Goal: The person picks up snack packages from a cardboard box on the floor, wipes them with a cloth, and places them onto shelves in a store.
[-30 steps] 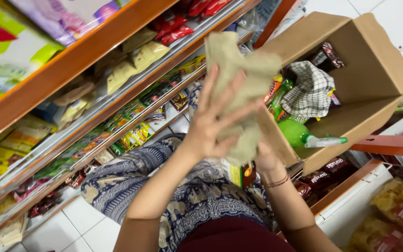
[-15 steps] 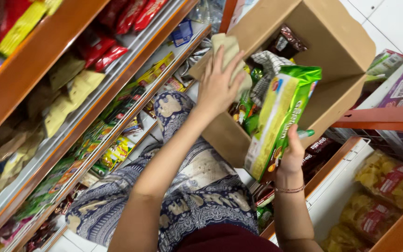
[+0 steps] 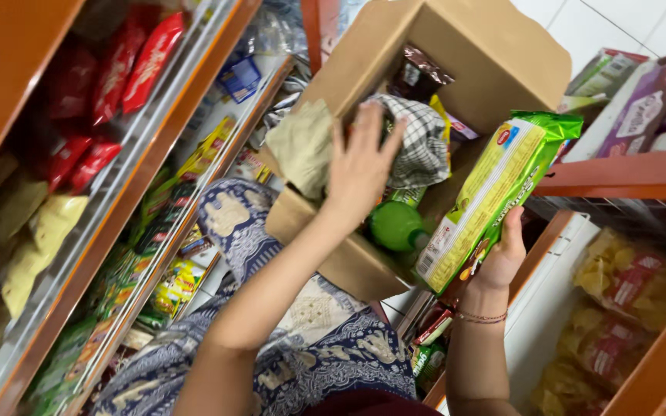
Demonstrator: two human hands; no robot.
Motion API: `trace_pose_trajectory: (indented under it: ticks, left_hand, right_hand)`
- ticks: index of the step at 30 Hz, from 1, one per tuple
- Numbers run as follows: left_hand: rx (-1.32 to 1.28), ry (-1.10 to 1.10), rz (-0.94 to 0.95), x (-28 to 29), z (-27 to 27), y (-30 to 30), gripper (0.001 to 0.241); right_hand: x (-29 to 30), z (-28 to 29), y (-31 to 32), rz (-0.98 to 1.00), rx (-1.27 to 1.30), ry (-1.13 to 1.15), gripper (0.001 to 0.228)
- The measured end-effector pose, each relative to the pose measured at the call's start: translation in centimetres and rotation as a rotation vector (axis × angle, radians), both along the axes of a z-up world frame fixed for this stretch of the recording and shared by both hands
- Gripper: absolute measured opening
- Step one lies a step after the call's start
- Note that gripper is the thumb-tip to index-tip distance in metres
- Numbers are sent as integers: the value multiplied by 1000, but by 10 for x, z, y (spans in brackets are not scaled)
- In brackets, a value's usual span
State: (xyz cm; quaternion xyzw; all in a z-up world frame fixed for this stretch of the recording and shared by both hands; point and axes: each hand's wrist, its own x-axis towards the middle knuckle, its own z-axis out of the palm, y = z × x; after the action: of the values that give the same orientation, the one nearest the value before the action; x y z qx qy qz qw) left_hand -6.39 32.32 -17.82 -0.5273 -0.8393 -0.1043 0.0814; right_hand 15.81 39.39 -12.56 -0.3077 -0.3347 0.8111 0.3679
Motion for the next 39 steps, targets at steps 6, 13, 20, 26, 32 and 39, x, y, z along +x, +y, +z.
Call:
trace_pose_trajectory:
  ticks: [6,13,20,26,32,39]
  left_hand:
    - [-52,63,-306,17,-57,82,57]
    - [-90,14,-268,-13,-78,92,35]
    - [191,3,-214,-18,48,51,15]
    - [585,-455,-529,28,149,-39,40]
    - [347,-602,-440,69,183,-85,92]
    - [826,-461,-107,37,148,-117,71]
  right_hand:
    - [15,-14,14,-60,-42,26,55]
    - [21,-29,16,-59,-49,49,51]
    - [19,-32,24,-92,-2,1,50]
    - [-24,17,10,-93,3,-49,58]
    - [-67,39,-50,58,-190,112,78]
    - [-74,7,-86,475,233,45,66]
